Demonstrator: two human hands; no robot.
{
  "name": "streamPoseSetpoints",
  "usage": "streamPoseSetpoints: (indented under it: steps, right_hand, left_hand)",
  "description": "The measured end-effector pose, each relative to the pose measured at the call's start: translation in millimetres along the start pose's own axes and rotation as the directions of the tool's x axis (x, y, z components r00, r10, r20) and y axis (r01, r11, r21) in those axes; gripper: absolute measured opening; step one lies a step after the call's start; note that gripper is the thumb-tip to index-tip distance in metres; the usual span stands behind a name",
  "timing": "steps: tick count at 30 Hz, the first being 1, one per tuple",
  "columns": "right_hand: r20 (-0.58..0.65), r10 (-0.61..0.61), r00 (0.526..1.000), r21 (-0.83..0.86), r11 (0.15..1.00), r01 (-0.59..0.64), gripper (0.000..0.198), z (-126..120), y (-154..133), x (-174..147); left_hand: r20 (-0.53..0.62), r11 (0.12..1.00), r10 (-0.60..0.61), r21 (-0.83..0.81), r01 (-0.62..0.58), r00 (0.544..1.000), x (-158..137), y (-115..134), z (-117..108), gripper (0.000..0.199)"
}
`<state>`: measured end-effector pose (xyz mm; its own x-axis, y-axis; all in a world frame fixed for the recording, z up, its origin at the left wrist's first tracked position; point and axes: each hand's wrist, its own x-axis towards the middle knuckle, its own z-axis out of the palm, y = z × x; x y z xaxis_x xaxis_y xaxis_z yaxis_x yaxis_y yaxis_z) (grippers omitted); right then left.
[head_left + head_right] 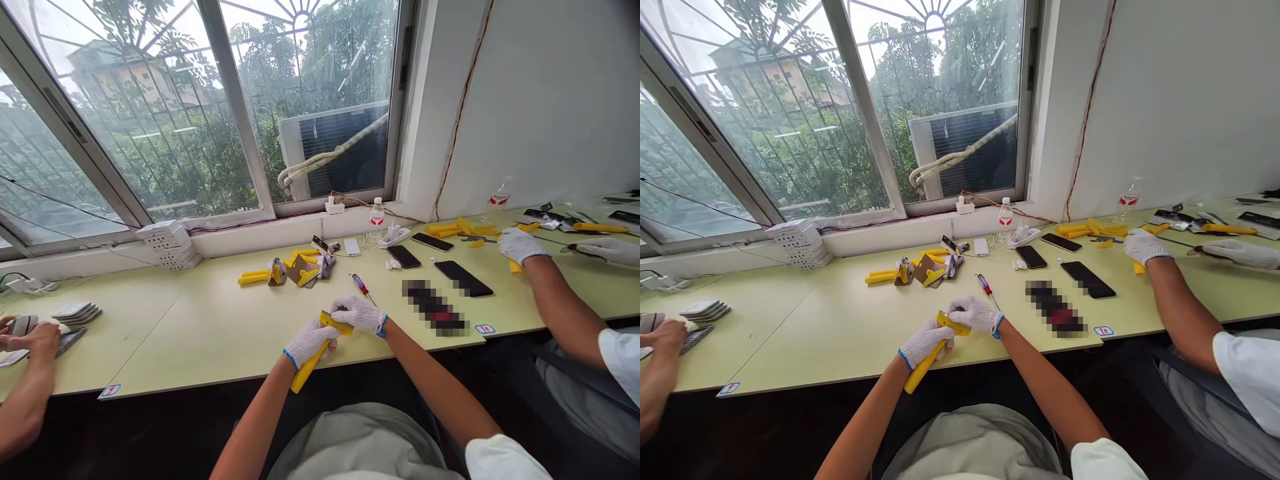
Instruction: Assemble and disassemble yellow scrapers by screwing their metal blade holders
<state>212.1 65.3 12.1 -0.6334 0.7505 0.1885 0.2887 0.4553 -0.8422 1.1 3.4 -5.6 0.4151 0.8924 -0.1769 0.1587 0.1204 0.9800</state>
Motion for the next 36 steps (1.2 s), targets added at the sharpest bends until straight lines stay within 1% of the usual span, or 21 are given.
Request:
streamPoseSetpoints:
  steps: [3,7,10,12,14,16,20,24,26,28,30,32,34,36]
  right_hand:
    - [-0.018,-0.016,1.000,-0.023,1.000,0.015,0.024,-1.3,-4.6,-0.5]
    - [-0.006,-0.002,1.000,-0.045,0.999,0.002,0.025,-1.5,-7.5,-0.4]
    - [-0.016,0.024,1.000,-0.058,0.998,-0.024,0.027,-0.3,-8.2,0.3]
    - [-0.070,0.055,0.996,-0.073,0.996,-0.060,0.027,0.4,-7.0,1.7]
    - [-0.159,0.101,0.982,-0.100,0.988,-0.118,0.027,0.3,-3.6,3.9]
    - [-0.270,0.161,0.949,-0.137,0.970,-0.203,0.027,-0.7,1.2,6.3]
    - [-0.457,0.279,0.845,-0.167,0.906,-0.390,0.028,-7.1,8.2,7.2]
    - [-0.542,0.368,0.755,-0.126,0.853,-0.506,0.036,-19.3,5.5,0.7]
    - [-0.561,0.400,0.724,-0.096,0.838,-0.538,0.042,-25.8,1.8,-3.6]
    - [-0.570,0.424,0.704,-0.063,0.832,-0.552,0.045,-30.7,-2.4,-7.6]
    - [-0.569,0.433,0.700,-0.026,0.841,-0.541,0.046,-33.5,-7.0,-10.7]
    - [-0.557,0.421,0.716,0.014,0.866,-0.499,0.046,-35.2,-11.8,-12.9]
    - [-0.537,0.381,0.753,0.056,0.906,-0.418,0.045,-37.2,-16.5,-14.1]
    - [-0.513,0.295,0.806,0.101,0.953,-0.285,0.042,-40.8,-20.0,-14.8]
  left_hand:
    - [0.033,0.999,-0.018,0.036,0.016,0.999,2.1,-2.3,-2.3,0.024]
    - [0.025,0.999,-0.011,0.051,0.010,1.000,2.6,-4.4,-3.6,0.025]
    - [0.020,1.000,-0.011,0.026,0.010,1.000,2.1,-3.8,-2.8,0.022]
    - [0.026,1.000,-0.017,0.011,0.016,1.000,1.0,-1.8,-2.1,0.021]
    - [0.031,1.000,-0.027,0.002,0.027,0.999,-0.7,1.5,-1.6,0.023]
    - [0.032,0.999,-0.035,-0.003,0.035,0.999,-2.8,5.4,-1.5,0.023]
    - [0.015,1.000,-0.008,-0.024,0.008,1.000,-5.3,10.8,-3.2,0.023]
    - [-0.010,0.996,0.019,-0.090,-0.019,1.000,-3.9,9.9,-5.5,0.026]
    - [-0.016,0.994,0.025,-0.110,-0.027,1.000,-2.7,8.4,-5.8,0.026]
    - [-0.018,0.993,0.025,-0.114,-0.027,1.000,-1.7,7.3,-5.4,0.026]
    - [-0.026,0.993,0.026,-0.117,-0.028,0.999,-1.0,6.9,-4.9,0.026]
    - [-0.035,0.991,0.026,-0.130,-0.030,0.999,-0.7,7.1,-4.9,0.028]
    - [-0.041,0.988,0.029,-0.148,-0.035,0.999,-0.5,7.3,-5.3,0.034]
    - [-0.043,0.987,0.023,-0.158,-0.030,0.999,0.0,7.1,-6.2,0.034]
